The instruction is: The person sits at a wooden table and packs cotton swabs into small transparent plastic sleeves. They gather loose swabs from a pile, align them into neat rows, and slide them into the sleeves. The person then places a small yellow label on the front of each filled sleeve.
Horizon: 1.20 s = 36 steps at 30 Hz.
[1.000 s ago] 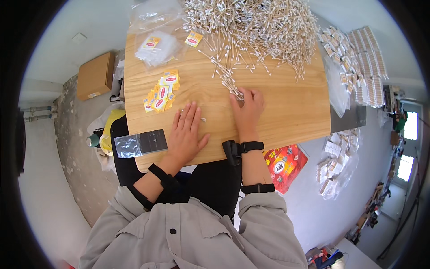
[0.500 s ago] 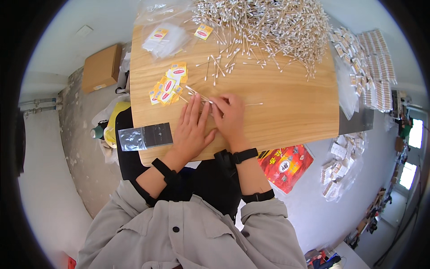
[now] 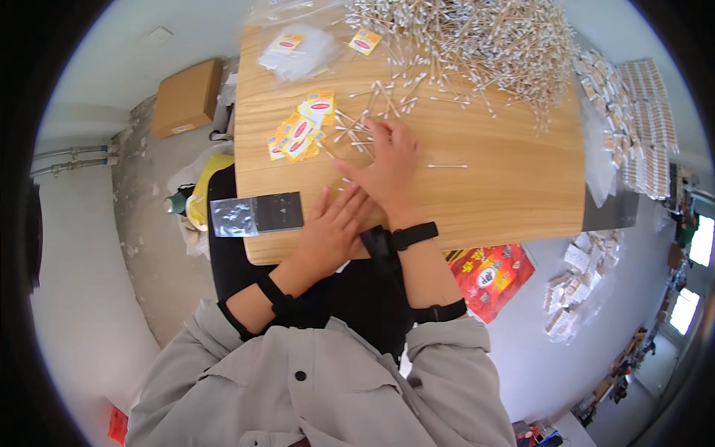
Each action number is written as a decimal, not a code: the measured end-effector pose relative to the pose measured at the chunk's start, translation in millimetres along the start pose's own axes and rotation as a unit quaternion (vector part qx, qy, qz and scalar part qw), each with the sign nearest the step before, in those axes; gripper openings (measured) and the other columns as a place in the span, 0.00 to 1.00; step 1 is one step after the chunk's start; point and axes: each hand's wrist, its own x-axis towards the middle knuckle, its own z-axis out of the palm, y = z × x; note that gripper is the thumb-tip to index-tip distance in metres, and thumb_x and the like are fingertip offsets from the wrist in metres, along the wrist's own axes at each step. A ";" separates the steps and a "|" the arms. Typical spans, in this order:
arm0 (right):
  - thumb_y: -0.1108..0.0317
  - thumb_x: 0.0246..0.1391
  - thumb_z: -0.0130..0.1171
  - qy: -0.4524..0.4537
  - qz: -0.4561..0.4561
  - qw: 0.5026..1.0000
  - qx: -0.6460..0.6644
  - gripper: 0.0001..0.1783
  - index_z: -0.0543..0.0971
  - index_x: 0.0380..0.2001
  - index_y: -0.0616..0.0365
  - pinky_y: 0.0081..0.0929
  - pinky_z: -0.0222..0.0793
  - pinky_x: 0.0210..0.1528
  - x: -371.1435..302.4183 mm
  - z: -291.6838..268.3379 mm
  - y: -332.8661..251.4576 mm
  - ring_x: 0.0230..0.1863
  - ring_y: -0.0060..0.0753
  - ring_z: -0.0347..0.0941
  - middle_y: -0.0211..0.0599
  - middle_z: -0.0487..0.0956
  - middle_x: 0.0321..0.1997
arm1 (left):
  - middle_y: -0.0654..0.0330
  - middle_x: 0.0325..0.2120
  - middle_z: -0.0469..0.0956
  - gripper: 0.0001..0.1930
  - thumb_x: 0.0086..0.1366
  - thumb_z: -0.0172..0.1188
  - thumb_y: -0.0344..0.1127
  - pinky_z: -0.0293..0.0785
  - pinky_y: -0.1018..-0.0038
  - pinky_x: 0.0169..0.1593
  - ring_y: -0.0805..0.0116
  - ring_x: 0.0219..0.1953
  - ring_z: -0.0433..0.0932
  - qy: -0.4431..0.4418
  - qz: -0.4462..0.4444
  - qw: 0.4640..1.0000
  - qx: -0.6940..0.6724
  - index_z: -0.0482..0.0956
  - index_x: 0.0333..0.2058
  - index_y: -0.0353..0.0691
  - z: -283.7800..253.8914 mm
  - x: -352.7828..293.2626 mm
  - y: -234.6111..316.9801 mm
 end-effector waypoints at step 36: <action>0.71 0.44 0.67 -0.057 -0.002 0.994 0.098 0.08 0.83 0.31 0.52 0.39 0.68 0.47 0.3 -25.5 18.7 0.42 0.42 0.72 0.37 0.74 0.38 | 0.52 0.69 0.54 0.39 0.58 0.62 0.44 0.45 0.52 0.71 0.56 0.71 0.51 0.062 -0.019 0.996 -0.062 0.59 0.65 0.35 7.7 8.2 -2.0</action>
